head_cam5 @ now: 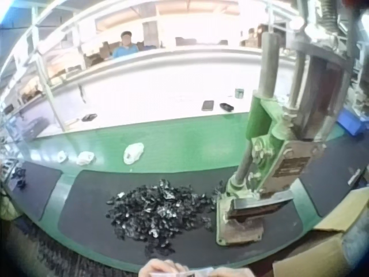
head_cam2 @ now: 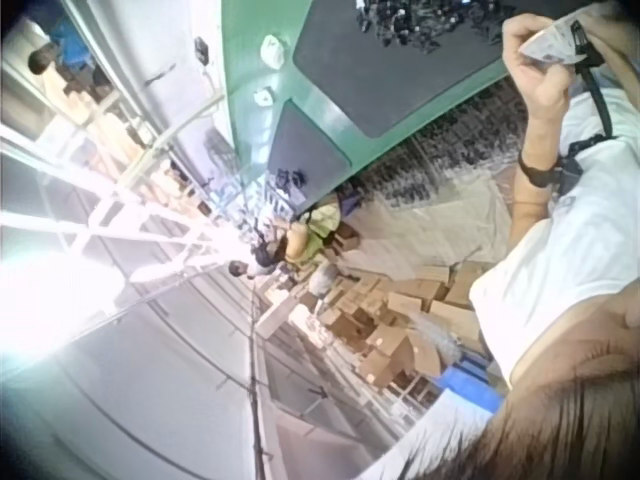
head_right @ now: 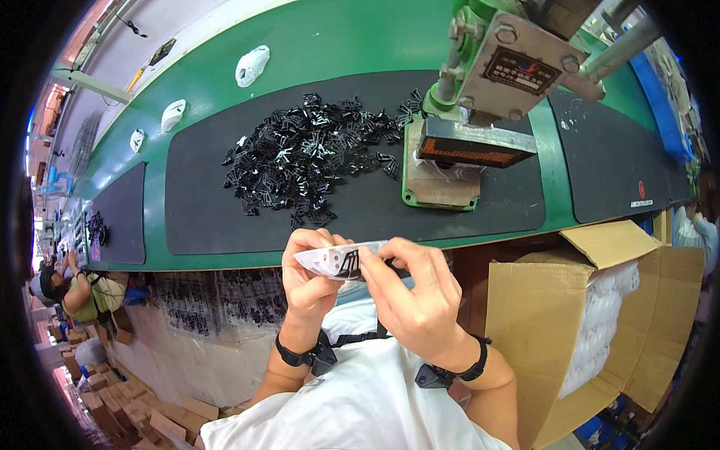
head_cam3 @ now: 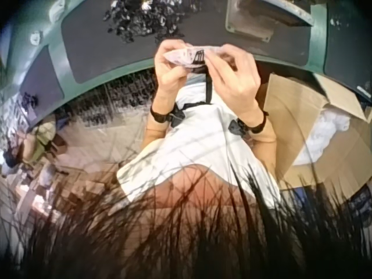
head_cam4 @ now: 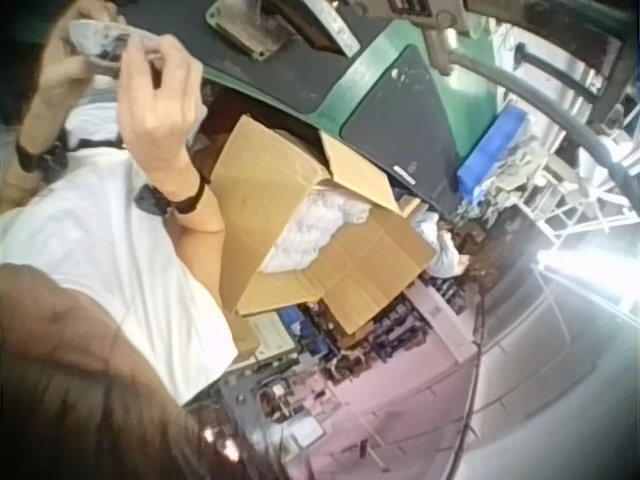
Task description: Assembling computer mouse components using a manual press machine.
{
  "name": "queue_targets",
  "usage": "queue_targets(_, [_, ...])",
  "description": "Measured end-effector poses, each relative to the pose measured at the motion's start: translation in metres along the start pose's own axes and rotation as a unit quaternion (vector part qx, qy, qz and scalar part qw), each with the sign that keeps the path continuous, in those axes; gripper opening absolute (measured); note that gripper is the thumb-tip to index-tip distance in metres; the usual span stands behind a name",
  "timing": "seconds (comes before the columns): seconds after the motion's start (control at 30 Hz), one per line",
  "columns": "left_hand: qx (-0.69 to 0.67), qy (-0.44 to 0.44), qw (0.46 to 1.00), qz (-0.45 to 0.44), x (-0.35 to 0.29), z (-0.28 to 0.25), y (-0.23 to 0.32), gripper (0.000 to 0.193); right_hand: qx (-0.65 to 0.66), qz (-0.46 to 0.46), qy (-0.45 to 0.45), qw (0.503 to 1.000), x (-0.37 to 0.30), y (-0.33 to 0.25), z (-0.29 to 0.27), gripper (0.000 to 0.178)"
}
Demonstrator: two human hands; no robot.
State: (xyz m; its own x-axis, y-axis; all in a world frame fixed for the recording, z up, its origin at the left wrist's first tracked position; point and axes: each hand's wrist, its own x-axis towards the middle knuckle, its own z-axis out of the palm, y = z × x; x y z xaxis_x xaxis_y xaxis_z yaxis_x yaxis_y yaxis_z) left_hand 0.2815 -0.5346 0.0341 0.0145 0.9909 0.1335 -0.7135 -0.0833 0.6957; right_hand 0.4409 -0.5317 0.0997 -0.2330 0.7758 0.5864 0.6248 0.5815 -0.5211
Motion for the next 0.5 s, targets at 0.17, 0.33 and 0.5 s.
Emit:
queue_targets(0.17, [0.164, 0.041, 0.984, 0.057, -0.006, 0.013, 0.006, 0.037, -0.044, 0.009, -0.036, 0.998, -0.002, -0.009, -0.008, 0.034])
queue_targets(0.33, [0.351, 0.014, 0.926, 0.136, 0.001, 0.021, -0.004, 0.032, -0.087, 0.042, -0.065, 0.993, -0.022, -0.001, 0.004, 0.056])
queue_targets(0.5, [0.199, -0.002, 0.978, 0.064, -0.002, 0.027, -0.01, 0.043, -0.062, 0.045, 0.038, 0.996, -0.028, -0.002, 0.009, 0.047])
